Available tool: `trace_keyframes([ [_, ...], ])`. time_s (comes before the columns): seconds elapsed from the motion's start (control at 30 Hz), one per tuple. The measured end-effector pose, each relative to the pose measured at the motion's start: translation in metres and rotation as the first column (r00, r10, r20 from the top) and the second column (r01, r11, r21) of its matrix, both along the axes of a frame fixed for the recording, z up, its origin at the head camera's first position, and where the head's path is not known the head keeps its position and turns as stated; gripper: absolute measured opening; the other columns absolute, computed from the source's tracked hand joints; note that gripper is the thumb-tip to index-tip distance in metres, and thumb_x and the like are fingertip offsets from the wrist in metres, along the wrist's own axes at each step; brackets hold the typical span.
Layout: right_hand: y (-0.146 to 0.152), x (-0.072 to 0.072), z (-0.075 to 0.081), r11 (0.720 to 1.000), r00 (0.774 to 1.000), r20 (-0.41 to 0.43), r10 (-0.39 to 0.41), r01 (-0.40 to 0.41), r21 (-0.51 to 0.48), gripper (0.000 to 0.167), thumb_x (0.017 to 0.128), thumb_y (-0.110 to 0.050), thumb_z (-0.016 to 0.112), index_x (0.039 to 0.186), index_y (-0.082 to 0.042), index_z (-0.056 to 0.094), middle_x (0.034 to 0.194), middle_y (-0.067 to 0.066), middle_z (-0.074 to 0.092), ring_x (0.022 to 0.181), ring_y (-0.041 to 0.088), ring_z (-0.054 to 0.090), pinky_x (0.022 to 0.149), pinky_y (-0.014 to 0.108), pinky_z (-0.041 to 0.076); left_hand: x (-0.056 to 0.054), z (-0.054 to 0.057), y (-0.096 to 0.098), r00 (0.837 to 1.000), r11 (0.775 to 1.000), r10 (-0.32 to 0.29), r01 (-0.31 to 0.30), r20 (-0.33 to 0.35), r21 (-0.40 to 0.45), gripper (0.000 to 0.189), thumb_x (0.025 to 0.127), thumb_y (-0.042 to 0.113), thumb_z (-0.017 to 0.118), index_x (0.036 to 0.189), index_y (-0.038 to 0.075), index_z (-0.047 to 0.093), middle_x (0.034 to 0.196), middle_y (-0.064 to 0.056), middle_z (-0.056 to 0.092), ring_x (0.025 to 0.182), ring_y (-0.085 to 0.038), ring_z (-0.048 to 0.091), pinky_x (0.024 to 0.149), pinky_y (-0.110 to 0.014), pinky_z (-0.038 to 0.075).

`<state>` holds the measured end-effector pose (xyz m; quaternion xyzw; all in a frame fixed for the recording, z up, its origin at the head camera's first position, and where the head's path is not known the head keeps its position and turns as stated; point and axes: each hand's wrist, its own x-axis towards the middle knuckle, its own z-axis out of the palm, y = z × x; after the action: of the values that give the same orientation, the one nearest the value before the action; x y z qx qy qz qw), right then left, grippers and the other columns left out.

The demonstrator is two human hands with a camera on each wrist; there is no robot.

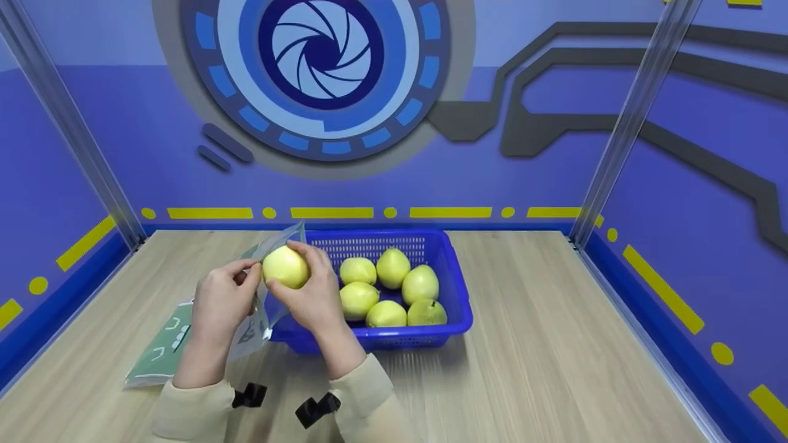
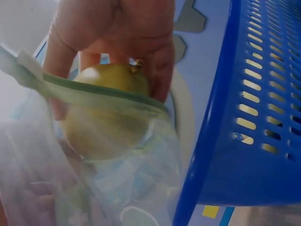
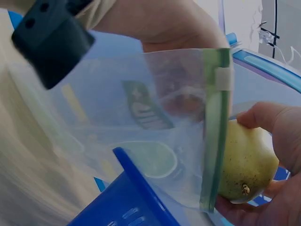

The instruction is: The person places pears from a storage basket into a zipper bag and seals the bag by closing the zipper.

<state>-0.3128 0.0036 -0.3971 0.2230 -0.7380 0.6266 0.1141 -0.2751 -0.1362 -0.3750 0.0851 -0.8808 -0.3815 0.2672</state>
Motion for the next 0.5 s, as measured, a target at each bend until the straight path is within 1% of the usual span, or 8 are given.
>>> trace_keyframes([
  [0.1, -0.004, 0.001, -0.003, 0.998, 1.000, -0.021, 0.014, -0.013, 0.058, 0.060, 0.083, -0.013, 0.083, 0.139, -0.010, 0.060, 0.141, 0.014, 0.058, 0.116, 0.031, 0.061, 0.090, 0.044, 0.058, 0.001, 0.001, -0.002, 0.999, 1.000, 0.007, -0.007, -0.040, 0.003, 0.023, 0.099, 0.017, 0.067, 0.109, 0.001, 0.078, 0.079, -0.012, 0.072, 0.064, -0.019, 0.058, 0.058, -0.030, 0.049],
  [0.2, -0.009, 0.003, -0.005, 0.991, 0.997, -0.069, 0.037, -0.028, 0.132, 0.060, 0.083, -0.011, 0.082, 0.139, -0.009, 0.059, 0.139, 0.014, 0.059, 0.119, 0.031, 0.062, 0.092, 0.045, 0.058, 0.002, 0.001, -0.003, 0.997, 1.000, 0.008, -0.008, -0.071, -0.006, 0.022, 0.099, 0.016, 0.066, 0.108, 0.000, 0.078, 0.078, -0.012, 0.072, 0.063, -0.019, 0.058, 0.056, -0.030, 0.048],
  [0.33, -0.014, 0.006, -0.006, 0.974, 0.992, -0.115, 0.047, -0.020, 0.226, 0.058, 0.085, -0.007, 0.080, 0.138, -0.006, 0.056, 0.138, 0.015, 0.060, 0.121, 0.031, 0.062, 0.096, 0.047, 0.057, 0.002, 0.002, -0.006, 0.998, 1.000, 0.000, 0.001, -0.061, 0.020, 0.023, 0.100, 0.016, 0.064, 0.109, 0.000, 0.078, 0.080, -0.013, 0.071, 0.063, -0.019, 0.058, 0.056, -0.029, 0.047],
  [0.5, -0.018, 0.008, -0.009, 0.944, 0.990, -0.139, 0.032, 0.016, 0.330, 0.059, 0.084, -0.005, 0.081, 0.137, -0.006, 0.054, 0.137, 0.014, 0.061, 0.123, 0.030, 0.061, 0.100, 0.046, 0.055, 0.003, 0.003, -0.007, 0.998, 0.999, -0.010, 0.013, -0.054, 0.043, 0.023, 0.100, 0.016, 0.064, 0.110, -0.001, 0.077, 0.085, -0.015, 0.073, 0.067, -0.021, 0.062, 0.063, -0.034, 0.056],
])
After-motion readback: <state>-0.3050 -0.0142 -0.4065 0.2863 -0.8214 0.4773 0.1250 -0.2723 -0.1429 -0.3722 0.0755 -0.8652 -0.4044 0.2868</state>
